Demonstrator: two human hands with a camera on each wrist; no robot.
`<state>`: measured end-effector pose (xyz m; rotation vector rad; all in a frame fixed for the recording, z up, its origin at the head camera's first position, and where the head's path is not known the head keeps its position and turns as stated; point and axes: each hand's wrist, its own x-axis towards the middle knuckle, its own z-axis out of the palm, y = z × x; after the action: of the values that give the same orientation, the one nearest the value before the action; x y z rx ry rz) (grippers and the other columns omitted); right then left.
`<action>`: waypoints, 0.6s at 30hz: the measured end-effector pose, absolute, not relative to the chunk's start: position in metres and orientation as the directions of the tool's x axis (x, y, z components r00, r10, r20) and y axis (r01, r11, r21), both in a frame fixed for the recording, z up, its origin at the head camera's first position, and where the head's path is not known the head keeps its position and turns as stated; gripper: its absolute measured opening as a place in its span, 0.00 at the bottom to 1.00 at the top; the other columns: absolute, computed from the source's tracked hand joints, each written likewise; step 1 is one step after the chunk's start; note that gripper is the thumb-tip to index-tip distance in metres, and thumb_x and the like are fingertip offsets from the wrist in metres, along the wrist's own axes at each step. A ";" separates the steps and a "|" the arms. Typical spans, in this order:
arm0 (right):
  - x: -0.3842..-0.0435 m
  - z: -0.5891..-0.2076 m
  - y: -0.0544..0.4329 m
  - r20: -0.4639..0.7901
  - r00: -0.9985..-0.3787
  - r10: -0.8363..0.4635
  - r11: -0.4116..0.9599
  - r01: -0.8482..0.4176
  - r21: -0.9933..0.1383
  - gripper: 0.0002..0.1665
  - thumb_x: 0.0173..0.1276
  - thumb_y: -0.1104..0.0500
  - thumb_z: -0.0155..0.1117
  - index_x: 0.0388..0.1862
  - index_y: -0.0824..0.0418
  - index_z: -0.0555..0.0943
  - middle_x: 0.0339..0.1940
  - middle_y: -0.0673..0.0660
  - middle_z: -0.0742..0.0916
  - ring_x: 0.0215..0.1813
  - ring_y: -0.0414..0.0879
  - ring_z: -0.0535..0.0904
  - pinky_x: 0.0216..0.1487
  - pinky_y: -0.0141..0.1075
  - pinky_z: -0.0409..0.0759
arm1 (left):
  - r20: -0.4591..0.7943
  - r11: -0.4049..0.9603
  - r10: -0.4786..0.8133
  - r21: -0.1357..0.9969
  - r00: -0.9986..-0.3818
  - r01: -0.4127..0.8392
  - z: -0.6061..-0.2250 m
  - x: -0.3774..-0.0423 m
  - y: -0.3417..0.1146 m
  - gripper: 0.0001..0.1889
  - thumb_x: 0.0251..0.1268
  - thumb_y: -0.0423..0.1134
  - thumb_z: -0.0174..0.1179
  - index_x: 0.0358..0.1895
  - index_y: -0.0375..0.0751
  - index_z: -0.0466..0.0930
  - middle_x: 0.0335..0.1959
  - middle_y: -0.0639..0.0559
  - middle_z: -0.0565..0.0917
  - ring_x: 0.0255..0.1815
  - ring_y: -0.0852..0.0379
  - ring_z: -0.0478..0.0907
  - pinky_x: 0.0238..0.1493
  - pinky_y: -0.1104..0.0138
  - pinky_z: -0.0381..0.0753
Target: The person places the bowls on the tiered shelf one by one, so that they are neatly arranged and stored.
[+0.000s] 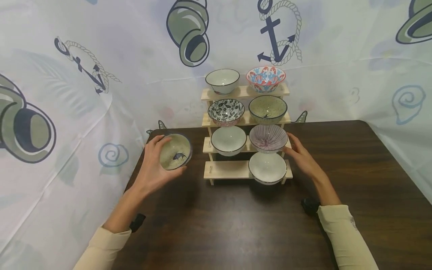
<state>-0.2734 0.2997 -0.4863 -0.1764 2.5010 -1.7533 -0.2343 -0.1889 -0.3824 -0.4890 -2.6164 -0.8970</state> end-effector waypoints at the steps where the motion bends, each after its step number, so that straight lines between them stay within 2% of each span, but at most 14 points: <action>1: -0.273 -0.486 0.299 -0.005 -0.990 -0.141 0.340 -0.044 -0.940 0.45 0.82 0.45 0.51 0.88 0.46 0.41 0.77 0.72 0.71 0.76 0.67 0.67 0.78 0.68 0.58 | 0.406 0.742 0.217 0.522 -0.888 0.420 -0.383 -0.233 -0.188 0.49 0.42 0.49 0.82 0.73 0.49 0.69 0.77 0.39 0.61 0.75 0.39 0.58 0.60 0.38 0.71; 7: -0.272 -0.484 0.299 -0.021 -0.990 -0.142 0.355 -0.032 -0.935 0.46 0.82 0.44 0.51 0.88 0.47 0.40 0.79 0.73 0.68 0.78 0.70 0.65 0.78 0.71 0.56 | 0.400 0.729 0.275 0.506 -0.874 0.461 -0.381 -0.227 -0.183 0.50 0.42 0.49 0.83 0.74 0.52 0.69 0.79 0.42 0.60 0.74 0.42 0.59 0.58 0.41 0.73; 18: -0.272 -0.483 0.298 -0.016 -0.989 -0.147 0.351 -0.037 -0.936 0.46 0.82 0.45 0.50 0.88 0.48 0.39 0.80 0.73 0.65 0.79 0.71 0.63 0.78 0.71 0.55 | 0.405 0.668 0.365 0.513 -0.839 0.538 -0.378 -0.214 -0.169 0.49 0.40 0.49 0.84 0.72 0.53 0.70 0.79 0.49 0.61 0.77 0.45 0.57 0.59 0.42 0.74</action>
<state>-0.2724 0.2984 -0.4829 -0.1708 2.5002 -1.7282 -0.2138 -0.1692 -0.3780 -0.7243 -2.6171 -0.9316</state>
